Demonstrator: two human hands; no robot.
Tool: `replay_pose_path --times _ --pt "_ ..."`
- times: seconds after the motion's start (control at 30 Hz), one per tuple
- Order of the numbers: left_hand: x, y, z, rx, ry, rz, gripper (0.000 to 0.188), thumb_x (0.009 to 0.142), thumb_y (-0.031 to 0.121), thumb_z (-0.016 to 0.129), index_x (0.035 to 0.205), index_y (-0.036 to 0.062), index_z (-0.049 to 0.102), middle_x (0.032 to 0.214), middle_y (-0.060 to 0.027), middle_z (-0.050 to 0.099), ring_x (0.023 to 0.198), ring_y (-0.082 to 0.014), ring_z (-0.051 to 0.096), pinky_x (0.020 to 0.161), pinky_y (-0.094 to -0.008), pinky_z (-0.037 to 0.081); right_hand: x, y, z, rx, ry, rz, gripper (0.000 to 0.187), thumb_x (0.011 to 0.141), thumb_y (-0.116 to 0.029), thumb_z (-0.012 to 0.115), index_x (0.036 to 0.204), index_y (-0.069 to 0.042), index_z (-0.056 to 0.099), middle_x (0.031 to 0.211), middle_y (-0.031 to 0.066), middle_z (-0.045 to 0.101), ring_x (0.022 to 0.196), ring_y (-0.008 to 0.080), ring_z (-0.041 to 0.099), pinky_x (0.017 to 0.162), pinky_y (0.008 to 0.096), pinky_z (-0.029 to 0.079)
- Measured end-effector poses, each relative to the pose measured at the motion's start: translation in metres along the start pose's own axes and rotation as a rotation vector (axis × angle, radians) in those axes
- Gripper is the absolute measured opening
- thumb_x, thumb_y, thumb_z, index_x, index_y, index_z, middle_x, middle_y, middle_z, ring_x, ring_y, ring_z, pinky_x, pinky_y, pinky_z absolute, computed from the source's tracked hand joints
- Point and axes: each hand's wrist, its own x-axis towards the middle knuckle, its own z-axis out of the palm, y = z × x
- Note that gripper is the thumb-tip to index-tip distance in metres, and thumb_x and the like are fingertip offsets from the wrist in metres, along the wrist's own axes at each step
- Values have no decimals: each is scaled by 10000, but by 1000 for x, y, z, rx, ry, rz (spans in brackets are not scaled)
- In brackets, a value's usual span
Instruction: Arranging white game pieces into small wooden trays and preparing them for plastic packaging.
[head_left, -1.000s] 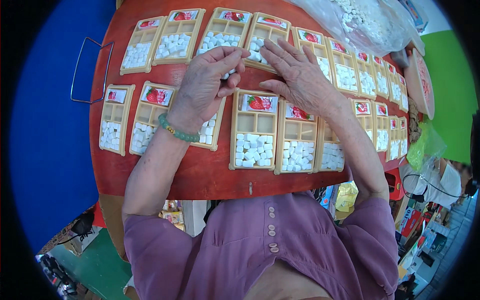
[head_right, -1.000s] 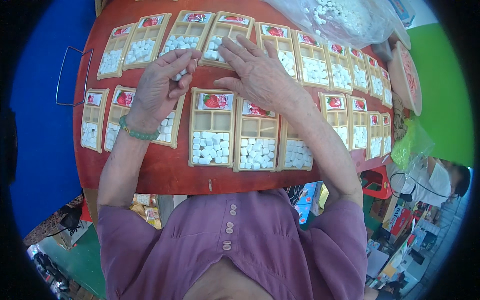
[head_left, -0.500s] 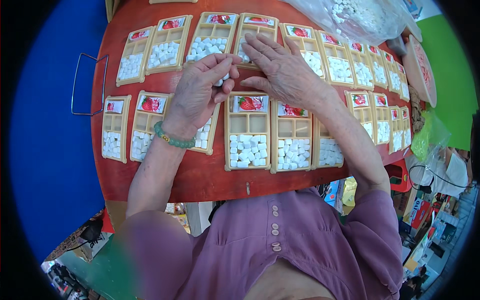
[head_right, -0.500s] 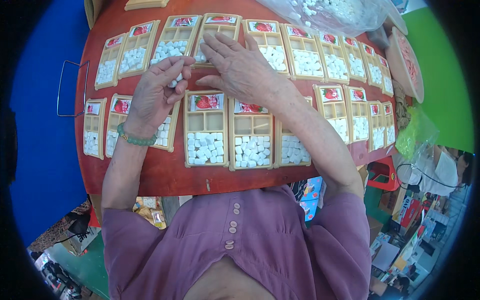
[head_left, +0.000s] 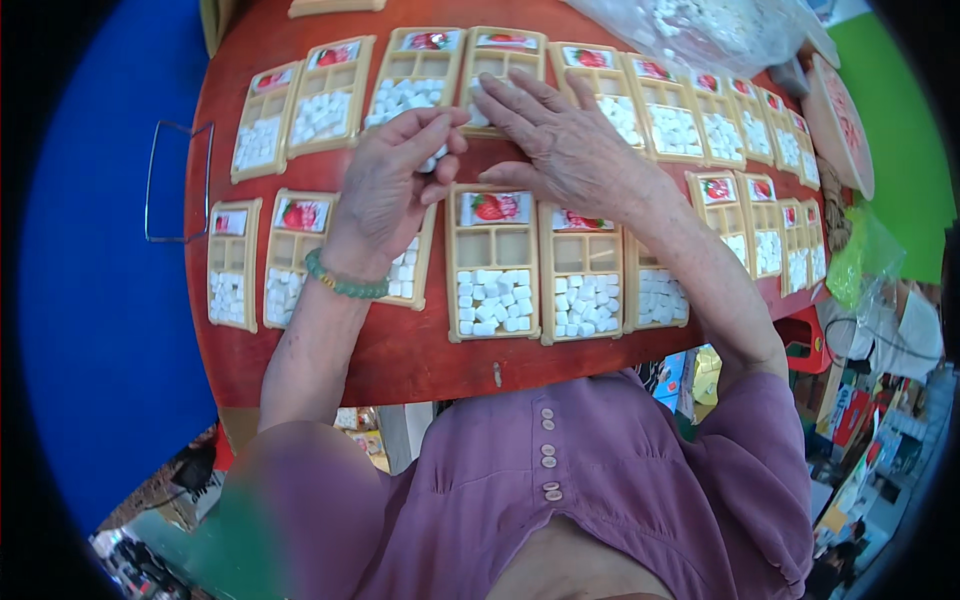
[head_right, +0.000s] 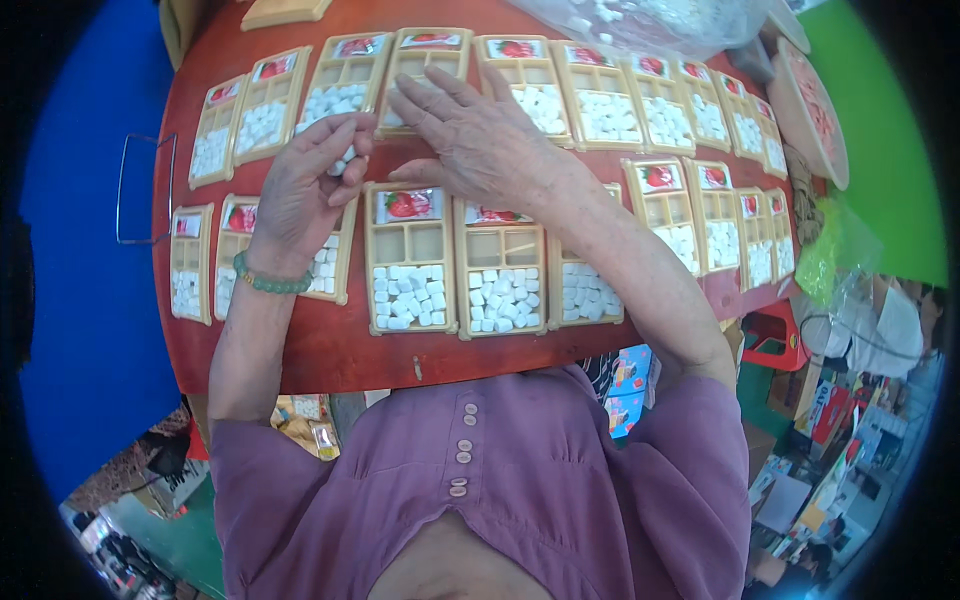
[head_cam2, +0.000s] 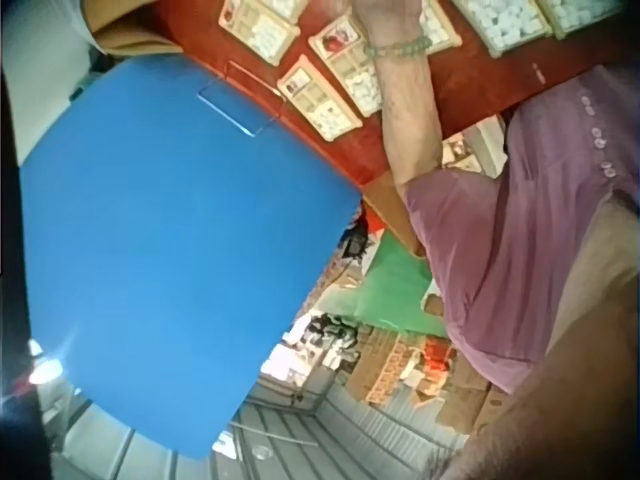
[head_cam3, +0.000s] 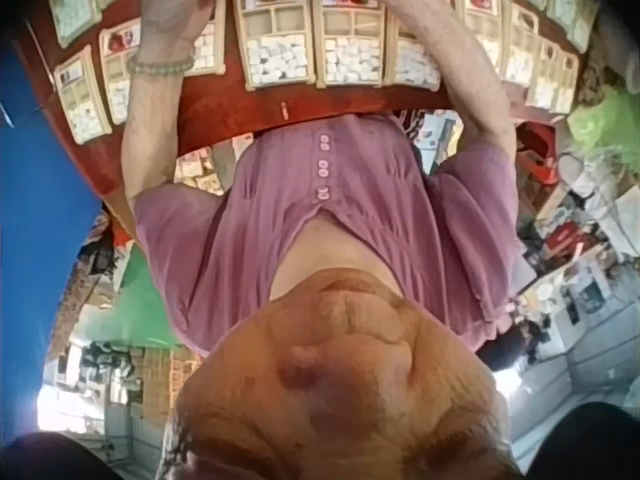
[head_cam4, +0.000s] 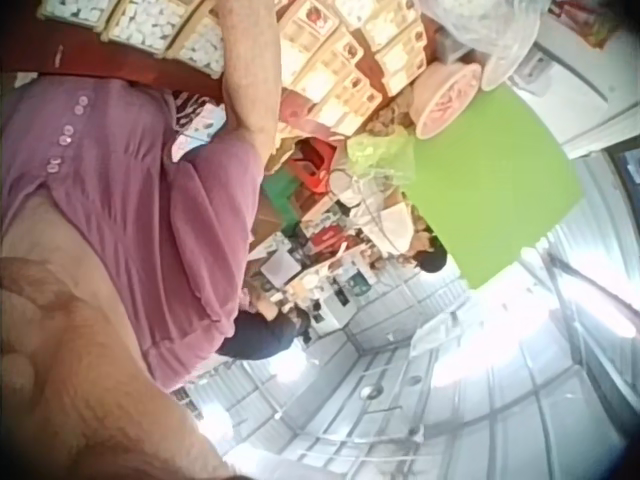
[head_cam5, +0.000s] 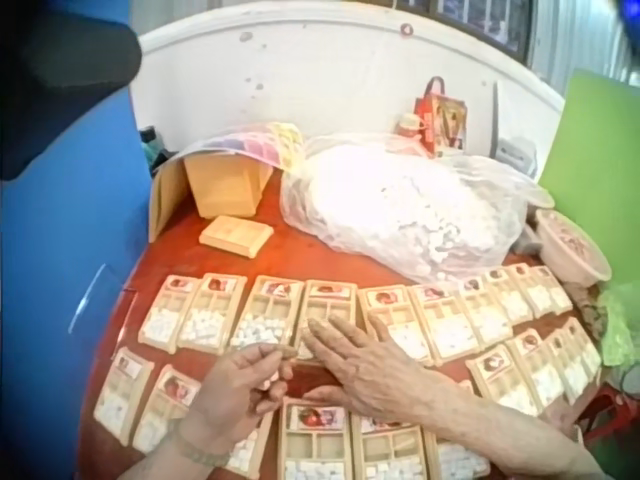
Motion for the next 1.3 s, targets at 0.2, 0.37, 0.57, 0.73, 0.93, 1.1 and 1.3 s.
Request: replay_pose_path --times 0.2,0.37,0.57,0.73,0.93,1.1,1.3 --pt "-1 0 -6 -37 14 0 251 997 172 558 1149 -23 599 873 -17 594 654 -48 522 493 -161 371 -1 1 11 46 77 -61 662 940 -526 505 1458 -124 413 1519 104 388 1429 293 318 1152 553 216" --pt "-2 2 -1 -48 11 -13 245 1000 165 552 1151 -21 601 886 -17 610 645 -46 515 473 -153 334 -8 2 7 94 67 -33 674 953 -558 462 1470 -131 395 1528 92 374 1435 288 306 1152 570 219" --pt "-3 5 -4 -27 30 -11 246 1002 155 547 1155 -32 595 891 -24 619 640 -47 519 472 -155 340 -33 31 -20 16 24 128 690 961 -536 466 1496 -116 344 1566 91 316 1457 273 264 1177 555 170" --pt "-2 5 -2 -33 20 -22 247 1002 145 546 1162 -37 591 889 -29 617 639 -51 519 469 -158 342 -65 46 -10 -10 -47 192 695 962 -520 478 1502 -108 331 1572 89 307 1473 245 230 1182 551 152" --pt "-1 2 -1 -25 28 -30 244 1000 135 546 1167 -37 588 889 -40 619 634 -58 526 465 -162 348 -65 45 -4 -2 -33 215 757 941 -562 487 1497 -73 329 1568 91 316 1471 244 236 1183 550 154" --pt "-3 3 0 -35 52 -26 248 1000 119 540 1184 -43 578 896 -61 620 626 -69 544 454 -167 356 -73 40 -12 43 0 224 793 926 -597 488 1484 -52 343 1558 114 324 1464 258 252 1171 561 188" --pt "-2 0 2 -9 40 -30 267 999 116 536 1201 -58 554 908 -68 607 640 -68 544 445 -148 370 -81 39 -9 64 14 263 806 932 -586 494 1485 -26 323 1559 148 308 1462 272 255 1167 579 178"
